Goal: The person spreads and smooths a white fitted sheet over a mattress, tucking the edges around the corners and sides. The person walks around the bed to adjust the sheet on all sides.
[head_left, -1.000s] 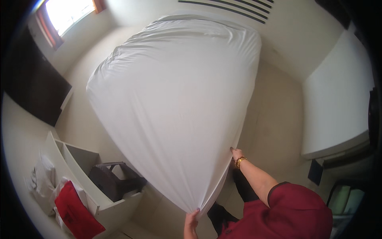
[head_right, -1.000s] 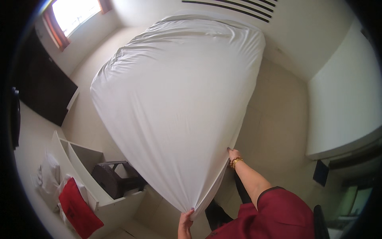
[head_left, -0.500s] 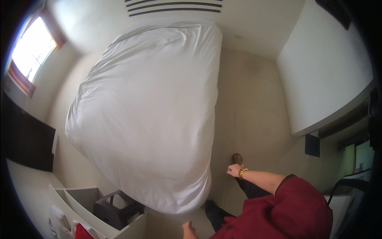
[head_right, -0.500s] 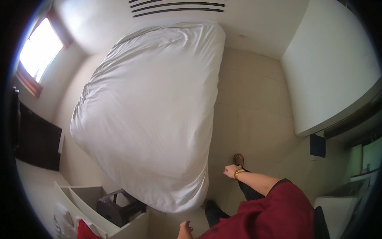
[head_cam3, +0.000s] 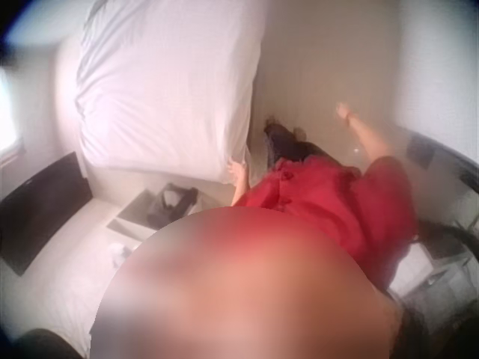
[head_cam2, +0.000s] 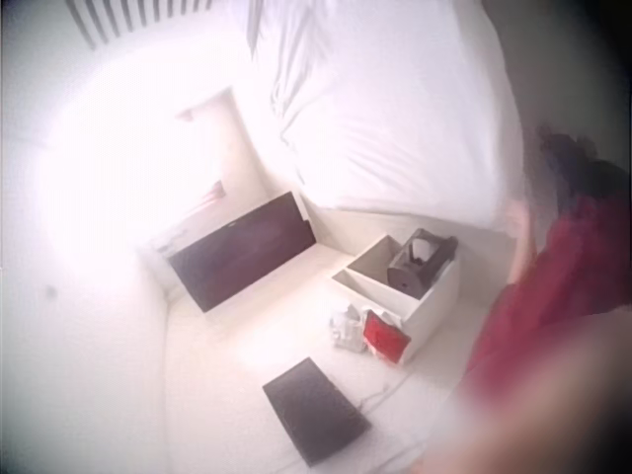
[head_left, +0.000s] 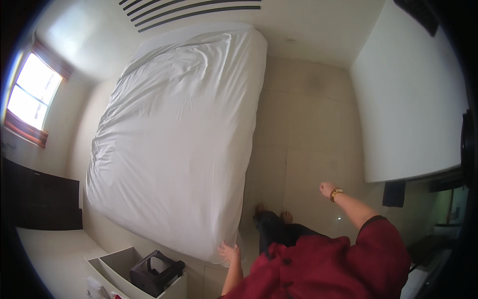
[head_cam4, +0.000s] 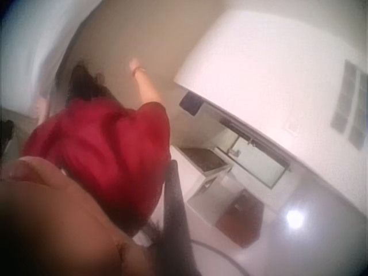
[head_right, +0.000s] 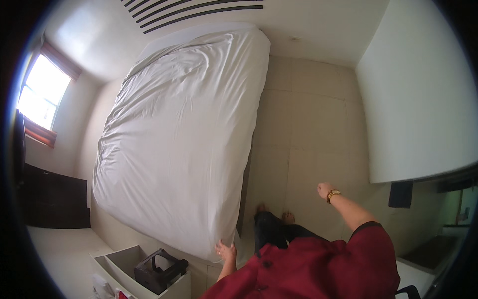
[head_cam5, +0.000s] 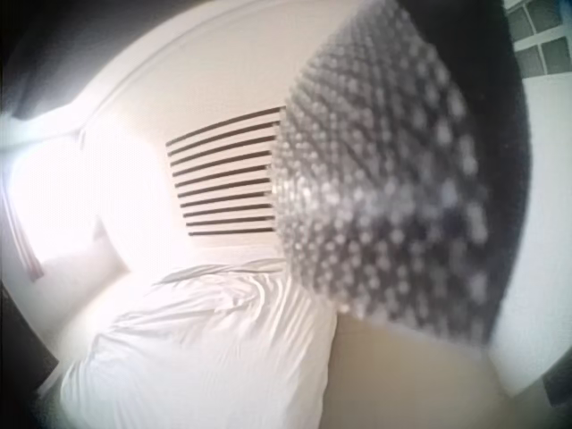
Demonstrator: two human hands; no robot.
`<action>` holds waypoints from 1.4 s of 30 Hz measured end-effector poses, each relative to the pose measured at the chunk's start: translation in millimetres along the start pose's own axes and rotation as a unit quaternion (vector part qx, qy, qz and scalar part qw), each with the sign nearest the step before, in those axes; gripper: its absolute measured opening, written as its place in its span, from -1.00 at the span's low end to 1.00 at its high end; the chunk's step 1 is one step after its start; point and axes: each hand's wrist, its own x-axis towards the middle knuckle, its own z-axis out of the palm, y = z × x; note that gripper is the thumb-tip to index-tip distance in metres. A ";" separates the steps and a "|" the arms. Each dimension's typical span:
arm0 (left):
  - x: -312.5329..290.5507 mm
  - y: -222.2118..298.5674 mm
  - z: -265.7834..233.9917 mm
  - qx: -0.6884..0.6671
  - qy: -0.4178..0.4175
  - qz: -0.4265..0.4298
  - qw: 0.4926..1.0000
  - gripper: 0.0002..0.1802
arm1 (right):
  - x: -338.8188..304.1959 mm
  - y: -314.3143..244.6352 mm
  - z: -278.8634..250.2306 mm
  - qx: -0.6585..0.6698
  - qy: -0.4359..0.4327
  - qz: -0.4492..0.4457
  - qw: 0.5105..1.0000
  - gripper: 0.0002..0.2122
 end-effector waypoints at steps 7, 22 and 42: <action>70.4 205.5 -28.0 -0.002 -0.023 0.067 0.997 -0.10 | 89.5 -24.3 -121.7 0.029 -0.029 0.049 0.998 -0.75; 240.5 675.4 -51.2 0.011 -0.151 0.152 0.977 -0.07 | 235.7 46.4 -298.5 -0.005 -0.168 0.203 0.965 -0.74; 330.8 1153.1 -95.3 -0.032 0.003 0.276 0.961 -0.20 | 783.5 -332.8 -791.6 0.050 0.157 -0.323 0.932 -0.72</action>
